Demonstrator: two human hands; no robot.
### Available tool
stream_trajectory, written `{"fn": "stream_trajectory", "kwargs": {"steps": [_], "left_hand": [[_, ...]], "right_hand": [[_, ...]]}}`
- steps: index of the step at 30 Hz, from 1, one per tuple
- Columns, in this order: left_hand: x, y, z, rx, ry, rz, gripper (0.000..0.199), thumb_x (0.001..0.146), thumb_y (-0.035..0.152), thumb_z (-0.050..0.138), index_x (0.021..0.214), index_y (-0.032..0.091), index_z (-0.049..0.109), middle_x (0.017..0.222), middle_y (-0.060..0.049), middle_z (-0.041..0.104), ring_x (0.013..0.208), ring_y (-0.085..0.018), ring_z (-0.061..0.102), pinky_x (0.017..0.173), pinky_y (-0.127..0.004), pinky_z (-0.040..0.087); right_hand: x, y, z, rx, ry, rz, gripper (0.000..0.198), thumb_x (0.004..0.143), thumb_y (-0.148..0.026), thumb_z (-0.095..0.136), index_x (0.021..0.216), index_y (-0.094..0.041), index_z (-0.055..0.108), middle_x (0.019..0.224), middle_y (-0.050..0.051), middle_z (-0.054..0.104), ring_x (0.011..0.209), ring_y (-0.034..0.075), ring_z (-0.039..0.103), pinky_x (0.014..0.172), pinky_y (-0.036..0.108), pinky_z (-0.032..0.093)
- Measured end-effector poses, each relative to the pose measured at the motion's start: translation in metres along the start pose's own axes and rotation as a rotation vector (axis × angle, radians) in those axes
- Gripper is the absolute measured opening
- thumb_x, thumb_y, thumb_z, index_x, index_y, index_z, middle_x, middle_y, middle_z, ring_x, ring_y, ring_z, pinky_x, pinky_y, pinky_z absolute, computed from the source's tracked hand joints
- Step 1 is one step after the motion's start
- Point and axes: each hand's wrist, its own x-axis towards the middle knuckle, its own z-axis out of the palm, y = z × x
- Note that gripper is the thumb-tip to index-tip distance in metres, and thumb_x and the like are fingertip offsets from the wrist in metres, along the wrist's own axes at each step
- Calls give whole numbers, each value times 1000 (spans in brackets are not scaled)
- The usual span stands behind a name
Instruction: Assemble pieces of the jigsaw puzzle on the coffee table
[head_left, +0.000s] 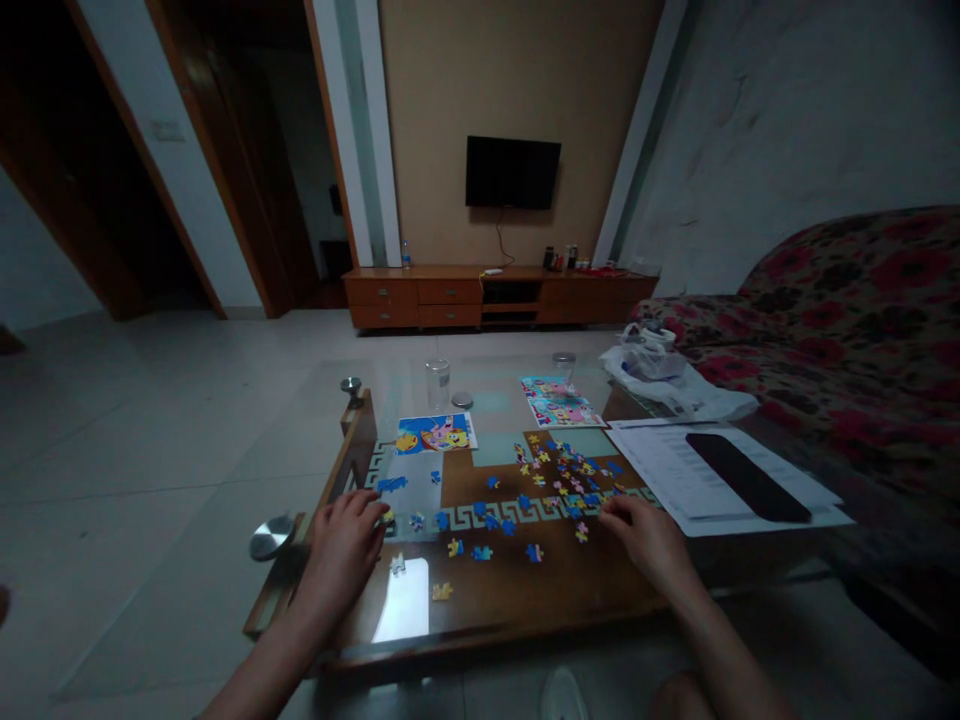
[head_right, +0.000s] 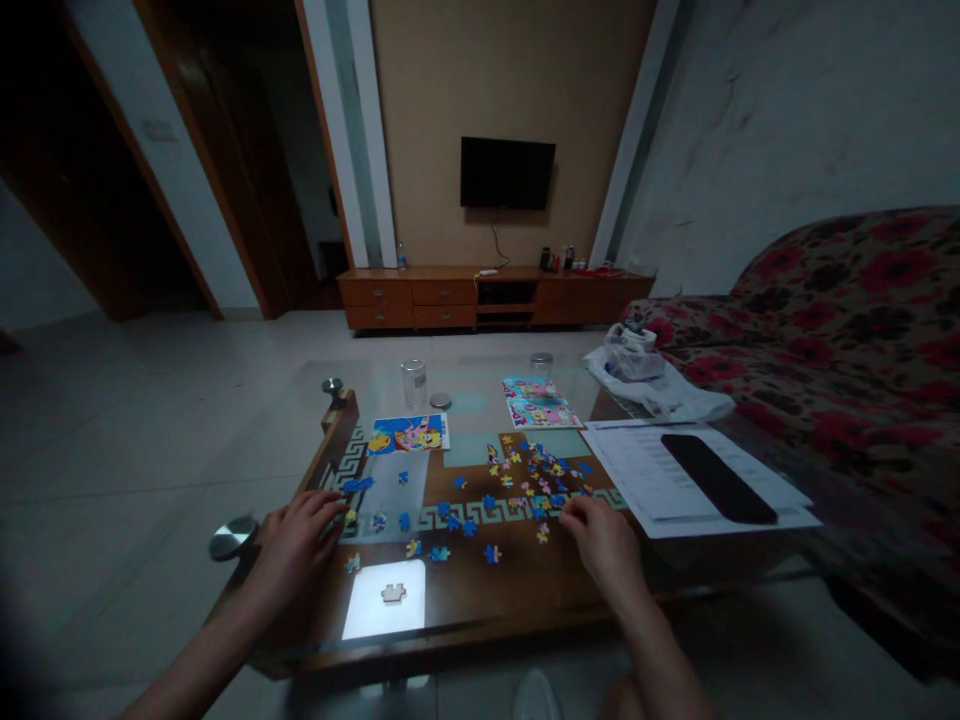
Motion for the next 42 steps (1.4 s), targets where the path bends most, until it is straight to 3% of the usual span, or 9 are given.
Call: {"fn": "stream_trajectory", "kwargs": {"steps": [6,10,12,16,25,31,37,42], "left_hand": [[-2,-3,11,-20,63,54,31,86,9,48,109,19,66,123,-11,63,117,-32,52,92,-48,39],[-2,-2,20,-15,85,75,32,85,10,45,106,19,68,121,-11,65,116,-33,53,91,-49,40],[-1,-2,26,-7,106,93,32,84,11,45,104,19,69,120,-12,65,115,-34,54,90,-50,40],[-1,-6,35,-15,141,118,32,84,13,44,104,19,69,119,-12,65,115,-35,54,89,-51,41],[-2,-10,39,-6,154,129,31,88,14,43,104,20,68,120,-11,65,116,-33,53,90,-49,39],[-3,-7,39,16,136,122,30,88,13,46,105,21,68,122,-12,64,117,-33,52,90,-48,38],[-1,-6,39,-13,87,105,29,86,12,49,105,21,69,122,-10,65,117,-33,53,91,-49,38],[-2,-7,41,-52,113,110,29,87,15,46,104,21,69,121,-11,65,116,-34,53,91,-51,38]], "right_hand": [[6,-16,5,279,121,-58,21,75,-39,49,71,-23,62,78,7,69,77,27,64,74,37,45],[9,-35,13,527,38,1,26,75,-41,48,80,-22,64,73,4,67,62,23,62,60,34,49],[10,-43,19,569,27,-5,25,70,-36,52,84,-21,66,77,5,69,64,22,63,62,33,50],[12,-51,28,575,31,-12,28,65,-30,54,88,-20,66,78,5,69,70,22,65,66,33,52],[12,-51,28,499,-2,-21,25,73,-25,51,87,-18,70,78,6,73,66,22,67,67,34,52],[9,-56,23,412,-35,-96,17,76,-23,55,78,-19,71,88,8,74,88,24,66,83,35,48],[2,-63,29,330,-144,-147,9,70,-14,61,72,-19,68,72,3,70,71,20,65,68,28,47],[5,-58,28,241,-89,-169,11,75,-12,60,75,-18,69,84,6,70,83,21,63,77,30,45]]}}
